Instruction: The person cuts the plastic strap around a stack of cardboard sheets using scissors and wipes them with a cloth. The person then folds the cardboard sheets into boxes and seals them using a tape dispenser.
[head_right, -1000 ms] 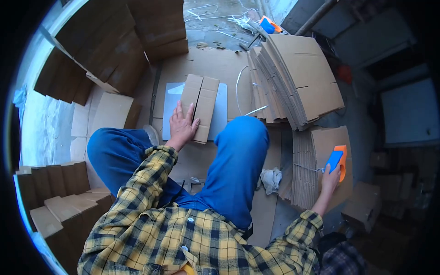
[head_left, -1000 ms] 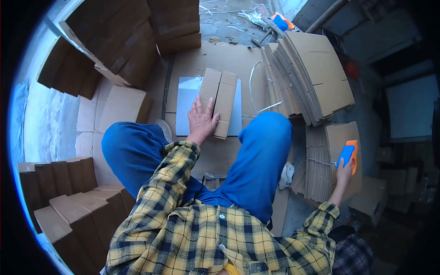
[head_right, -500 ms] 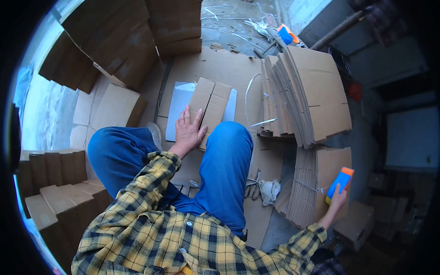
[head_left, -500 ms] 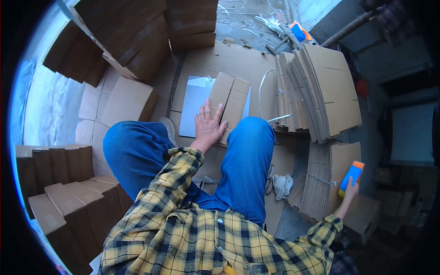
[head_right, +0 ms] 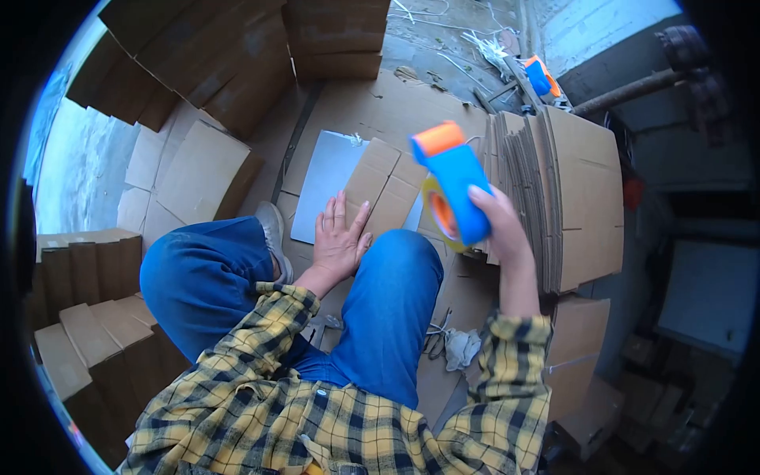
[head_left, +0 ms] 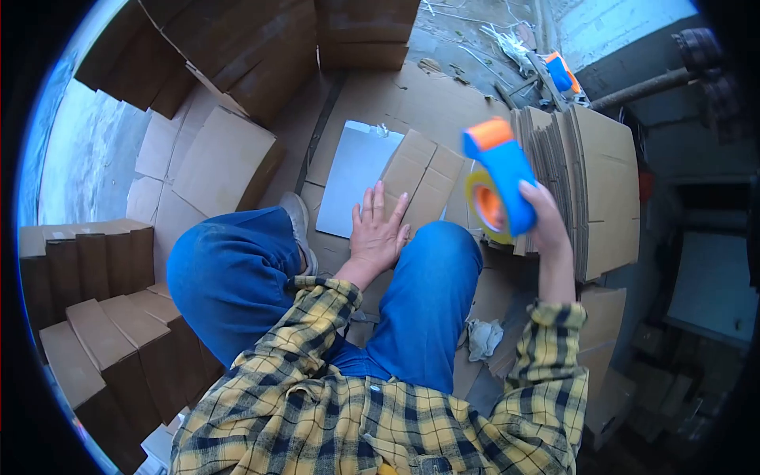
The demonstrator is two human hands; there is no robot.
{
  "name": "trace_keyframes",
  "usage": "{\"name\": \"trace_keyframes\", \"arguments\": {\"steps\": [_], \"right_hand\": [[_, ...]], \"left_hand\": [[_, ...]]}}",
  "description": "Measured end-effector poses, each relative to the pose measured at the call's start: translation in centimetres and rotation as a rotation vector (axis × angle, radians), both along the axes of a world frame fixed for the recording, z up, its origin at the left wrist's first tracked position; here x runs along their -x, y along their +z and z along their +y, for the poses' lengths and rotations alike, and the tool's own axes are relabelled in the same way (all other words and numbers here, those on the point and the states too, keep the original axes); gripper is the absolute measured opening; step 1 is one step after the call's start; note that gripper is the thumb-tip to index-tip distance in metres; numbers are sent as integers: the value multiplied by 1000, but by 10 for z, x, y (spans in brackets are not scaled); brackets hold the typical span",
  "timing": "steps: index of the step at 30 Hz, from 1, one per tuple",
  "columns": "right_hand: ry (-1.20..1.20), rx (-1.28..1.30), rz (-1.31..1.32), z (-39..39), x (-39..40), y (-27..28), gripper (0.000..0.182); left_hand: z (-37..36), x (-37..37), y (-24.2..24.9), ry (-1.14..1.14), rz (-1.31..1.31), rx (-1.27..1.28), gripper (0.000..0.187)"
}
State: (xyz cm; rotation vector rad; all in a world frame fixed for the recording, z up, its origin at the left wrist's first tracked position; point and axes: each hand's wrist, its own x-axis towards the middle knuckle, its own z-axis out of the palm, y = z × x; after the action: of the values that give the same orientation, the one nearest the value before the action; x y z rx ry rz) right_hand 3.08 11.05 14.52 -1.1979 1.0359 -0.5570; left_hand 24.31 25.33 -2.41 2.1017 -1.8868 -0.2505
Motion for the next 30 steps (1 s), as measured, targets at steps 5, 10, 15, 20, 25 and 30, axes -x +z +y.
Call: {"name": "trace_keyframes", "arguments": {"steps": [5, 10, 15, 20, 25, 30], "right_hand": [[401, -175, 193, -57, -77, -30, 56], [480, -223, 335, -77, -84, -48, 68], [453, -258, 369, -77, -91, -45, 63], [466, -258, 380, -78, -101, -45, 57], [486, -266, 488, -86, -103, -49, 65], [477, -242, 498, -88, -108, -50, 61]], "left_hand": [[-3, 1, 4, 23, 73, -22, 57], [-5, -1, 7, 37, 132, -30, 56], [-12, -5, 10, 77, 247, 53, 50], [-55, -24, -8, 456, 1119, 178, 35], [-103, -47, -25, 611, 1774, 105, 32], [-113, -52, -26, 492, 1970, 59, 28]]}}
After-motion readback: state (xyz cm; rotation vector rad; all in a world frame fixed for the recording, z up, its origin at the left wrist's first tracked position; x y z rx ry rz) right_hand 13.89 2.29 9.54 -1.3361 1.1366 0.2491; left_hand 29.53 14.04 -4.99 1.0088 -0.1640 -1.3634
